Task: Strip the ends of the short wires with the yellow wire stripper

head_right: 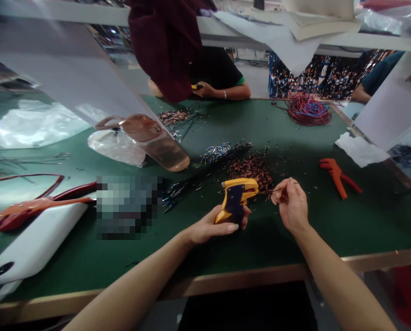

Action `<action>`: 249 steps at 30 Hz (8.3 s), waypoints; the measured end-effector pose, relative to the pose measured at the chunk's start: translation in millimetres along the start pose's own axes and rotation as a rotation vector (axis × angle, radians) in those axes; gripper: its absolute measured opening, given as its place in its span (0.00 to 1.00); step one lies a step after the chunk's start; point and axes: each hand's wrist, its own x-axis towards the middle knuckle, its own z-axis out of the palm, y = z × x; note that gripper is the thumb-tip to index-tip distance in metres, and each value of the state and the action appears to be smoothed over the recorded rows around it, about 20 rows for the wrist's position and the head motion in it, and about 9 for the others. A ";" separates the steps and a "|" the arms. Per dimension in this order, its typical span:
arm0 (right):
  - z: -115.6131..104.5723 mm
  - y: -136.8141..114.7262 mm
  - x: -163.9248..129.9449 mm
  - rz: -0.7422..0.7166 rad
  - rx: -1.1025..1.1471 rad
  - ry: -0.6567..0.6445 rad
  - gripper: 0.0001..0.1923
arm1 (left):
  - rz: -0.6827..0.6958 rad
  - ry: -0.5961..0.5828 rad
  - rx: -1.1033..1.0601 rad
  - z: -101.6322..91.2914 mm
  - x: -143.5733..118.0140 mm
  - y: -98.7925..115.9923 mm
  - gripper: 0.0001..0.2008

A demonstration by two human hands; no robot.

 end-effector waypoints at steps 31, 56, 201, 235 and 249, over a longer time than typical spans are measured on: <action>8.2 2.3 -3.5 0.194 0.190 0.036 0.19 | -0.005 0.188 0.184 15.9 3.1 -1.1 0.20; 9.9 -1.4 -27.7 -0.434 -0.631 -0.076 0.07 | 0.084 0.165 0.056 7.6 4.1 -4.9 0.28; 7.4 4.9 -28.8 -0.358 -0.655 -0.229 0.09 | 0.059 0.214 0.113 9.6 5.1 2.7 0.23; 5.7 6.1 -32.8 -0.316 -0.553 -0.211 0.06 | 0.025 0.496 0.208 15.6 7.4 6.3 0.21; 12.1 1.1 -9.7 0.090 0.061 0.059 0.14 | -0.047 0.068 -0.044 3.5 3.4 3.9 0.26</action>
